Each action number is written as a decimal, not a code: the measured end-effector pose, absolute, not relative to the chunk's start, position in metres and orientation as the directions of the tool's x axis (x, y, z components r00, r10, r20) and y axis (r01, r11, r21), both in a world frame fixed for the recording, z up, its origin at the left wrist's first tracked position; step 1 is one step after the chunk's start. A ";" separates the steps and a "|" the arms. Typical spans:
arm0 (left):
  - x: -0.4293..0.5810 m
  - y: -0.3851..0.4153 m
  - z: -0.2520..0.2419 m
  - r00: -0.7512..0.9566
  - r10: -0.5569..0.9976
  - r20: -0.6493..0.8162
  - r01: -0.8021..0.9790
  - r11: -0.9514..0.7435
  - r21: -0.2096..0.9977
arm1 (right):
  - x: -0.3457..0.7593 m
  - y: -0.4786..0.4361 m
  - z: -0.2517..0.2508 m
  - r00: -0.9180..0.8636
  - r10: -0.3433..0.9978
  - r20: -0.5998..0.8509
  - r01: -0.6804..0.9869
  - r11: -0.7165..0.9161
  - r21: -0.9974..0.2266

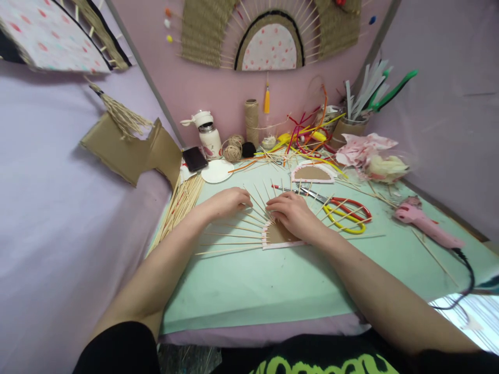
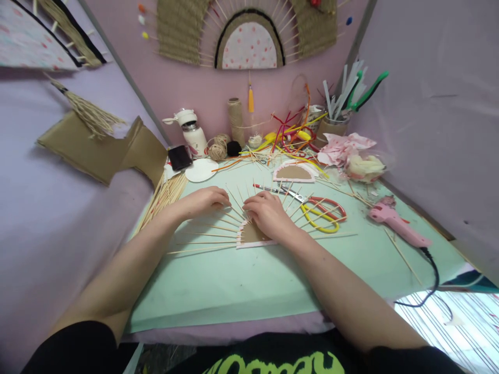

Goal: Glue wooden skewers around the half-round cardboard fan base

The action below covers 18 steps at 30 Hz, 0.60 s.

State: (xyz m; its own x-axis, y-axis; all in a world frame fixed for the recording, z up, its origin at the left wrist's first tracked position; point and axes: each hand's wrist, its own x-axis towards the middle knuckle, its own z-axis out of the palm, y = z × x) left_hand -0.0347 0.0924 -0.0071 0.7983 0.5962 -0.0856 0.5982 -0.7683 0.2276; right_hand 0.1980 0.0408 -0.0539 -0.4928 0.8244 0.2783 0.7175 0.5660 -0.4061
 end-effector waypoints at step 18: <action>-0.082 0.064 0.090 0.526 0.838 0.145 0.817 -0.545 0.189 | 0.163 0.046 -0.047 -0.612 0.767 0.194 0.755 0.640 -0.147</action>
